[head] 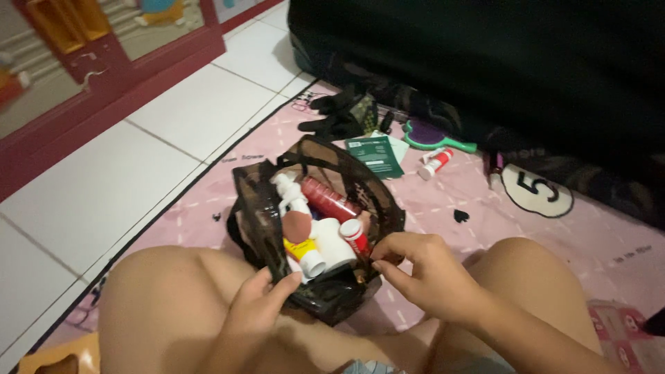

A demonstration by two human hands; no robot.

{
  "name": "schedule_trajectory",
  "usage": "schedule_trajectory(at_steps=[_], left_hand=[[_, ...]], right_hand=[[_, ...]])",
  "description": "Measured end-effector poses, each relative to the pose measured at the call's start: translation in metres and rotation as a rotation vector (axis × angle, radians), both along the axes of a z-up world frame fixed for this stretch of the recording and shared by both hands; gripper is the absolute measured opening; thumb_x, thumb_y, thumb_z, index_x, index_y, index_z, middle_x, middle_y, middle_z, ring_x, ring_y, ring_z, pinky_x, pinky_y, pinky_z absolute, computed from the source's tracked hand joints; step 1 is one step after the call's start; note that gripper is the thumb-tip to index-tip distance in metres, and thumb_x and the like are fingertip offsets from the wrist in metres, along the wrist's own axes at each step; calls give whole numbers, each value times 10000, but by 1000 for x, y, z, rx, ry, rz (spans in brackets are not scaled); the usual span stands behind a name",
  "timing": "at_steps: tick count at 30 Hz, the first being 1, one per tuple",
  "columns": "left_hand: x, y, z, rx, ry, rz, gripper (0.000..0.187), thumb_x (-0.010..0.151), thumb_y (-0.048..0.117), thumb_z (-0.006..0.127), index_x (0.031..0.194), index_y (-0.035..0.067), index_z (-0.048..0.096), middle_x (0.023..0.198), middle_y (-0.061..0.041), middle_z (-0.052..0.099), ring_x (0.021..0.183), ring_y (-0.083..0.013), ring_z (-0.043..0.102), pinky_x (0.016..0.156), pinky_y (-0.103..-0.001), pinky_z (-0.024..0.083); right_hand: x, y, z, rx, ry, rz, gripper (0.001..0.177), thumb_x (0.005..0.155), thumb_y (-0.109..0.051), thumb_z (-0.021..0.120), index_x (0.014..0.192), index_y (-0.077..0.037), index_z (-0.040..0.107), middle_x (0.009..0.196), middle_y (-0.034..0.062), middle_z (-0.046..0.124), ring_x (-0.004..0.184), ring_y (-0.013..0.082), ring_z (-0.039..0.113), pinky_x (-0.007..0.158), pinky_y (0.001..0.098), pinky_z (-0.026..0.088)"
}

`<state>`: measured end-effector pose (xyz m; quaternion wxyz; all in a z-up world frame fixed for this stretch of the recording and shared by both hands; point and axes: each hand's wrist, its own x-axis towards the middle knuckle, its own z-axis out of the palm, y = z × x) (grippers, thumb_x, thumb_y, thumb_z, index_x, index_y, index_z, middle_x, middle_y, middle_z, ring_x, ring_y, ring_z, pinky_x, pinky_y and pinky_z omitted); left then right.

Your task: Organizing various cosmetic and personal care items into a clear makeup bag while sitting on the floor.

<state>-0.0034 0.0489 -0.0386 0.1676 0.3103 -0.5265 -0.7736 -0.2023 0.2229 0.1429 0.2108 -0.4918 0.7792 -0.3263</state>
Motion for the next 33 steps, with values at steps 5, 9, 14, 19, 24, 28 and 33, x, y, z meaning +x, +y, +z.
schedule_trajectory(at_steps=[5,9,14,19,24,28,33], left_hand=[[3,-10,-25,-77,-59,0,295,928,175,698,1109,-54,737,968,-53,743,869,-117,651,773,-285,527],[4,-8,-7,52,-52,30,307,924,164,666,1134,-53,724,999,-52,739,884,-112,656,777,-282,526],[7,-11,-16,109,-79,44,312,934,158,659,1131,-79,710,990,-86,738,859,-143,662,757,-307,531],[4,-9,9,29,-100,15,317,924,182,648,1121,-56,720,978,-58,748,850,-112,670,757,-286,539],[26,-31,-56,-169,-403,212,377,982,309,703,989,-68,680,819,-163,656,658,-219,593,572,-387,491],[31,-75,-81,-238,-467,244,438,1044,346,705,965,-82,655,751,-213,603,623,-279,559,539,-428,456],[17,-117,-78,-648,-513,257,357,885,292,769,1002,-41,721,887,-150,717,846,-227,662,788,-365,517]], right_hand=[[-40,35,-23,51,-44,-189,133,828,-146,745,951,-99,759,755,23,754,610,131,664,540,278,512],[-77,69,-66,-102,-124,-286,95,852,-124,738,915,-55,754,744,4,747,677,79,649,607,242,527],[-99,107,-90,-89,-269,-444,112,880,-102,709,933,-11,747,761,25,715,704,96,626,652,268,521],[-100,123,-90,-88,-299,-542,121,898,-102,696,936,1,748,789,37,715,744,103,636,701,275,527],[-102,127,-85,-97,-282,-631,146,882,-140,702,950,-22,755,812,40,741,751,112,666,703,280,543],[-116,133,-83,-38,-124,-685,153,870,-169,731,928,-33,771,808,56,740,731,128,669,687,288,543],[-137,133,-54,17,-82,-778,160,861,-184,726,961,-68,771,825,50,762,715,151,677,683,298,533]])
